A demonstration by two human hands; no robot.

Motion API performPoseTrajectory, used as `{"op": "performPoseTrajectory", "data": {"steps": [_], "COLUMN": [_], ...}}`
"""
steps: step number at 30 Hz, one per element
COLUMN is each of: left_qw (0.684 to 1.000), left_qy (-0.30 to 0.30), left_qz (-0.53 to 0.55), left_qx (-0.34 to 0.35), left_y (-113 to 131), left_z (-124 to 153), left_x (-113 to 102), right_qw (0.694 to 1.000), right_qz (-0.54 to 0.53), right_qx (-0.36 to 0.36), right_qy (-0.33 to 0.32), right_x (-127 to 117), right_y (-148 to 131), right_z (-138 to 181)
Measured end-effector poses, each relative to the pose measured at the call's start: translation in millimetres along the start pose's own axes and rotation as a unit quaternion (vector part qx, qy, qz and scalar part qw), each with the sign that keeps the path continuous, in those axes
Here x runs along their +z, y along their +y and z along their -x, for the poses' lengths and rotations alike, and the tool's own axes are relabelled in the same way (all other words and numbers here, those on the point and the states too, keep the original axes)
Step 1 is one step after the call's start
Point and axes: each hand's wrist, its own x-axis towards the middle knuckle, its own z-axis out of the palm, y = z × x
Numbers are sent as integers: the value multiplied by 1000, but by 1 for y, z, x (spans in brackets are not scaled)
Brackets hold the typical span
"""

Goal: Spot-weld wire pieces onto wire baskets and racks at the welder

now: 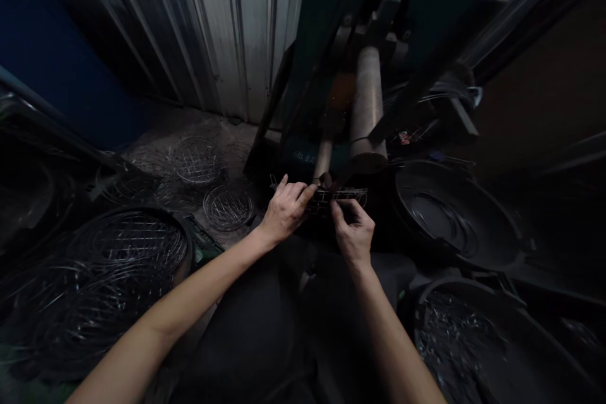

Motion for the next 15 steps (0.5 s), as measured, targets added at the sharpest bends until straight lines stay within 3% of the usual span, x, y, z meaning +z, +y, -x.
{"op": "performPoseTrajectory", "data": {"steps": [6,9,12,15], "left_qw": [1000,1000,1000,998], "left_qy": [12,11,11,-36], "left_qz": [-15,-22,-8,42], "left_qx": [-5,-6,-2,-8], "left_y": [0,-2,0,14], "left_z": [-1,-1,3,12], "left_x": [4,4,-6,-20], "right_qw": [998,997,998,971], "right_qz": [-48,-50,-3,160], "right_qx": [39,44,67,128], "right_qy": [-2,-25,-7,124], "right_x": [9,-3,-50,-128], "right_y": [1,-11,-18,9], "right_z": [0,5,30,73]}}
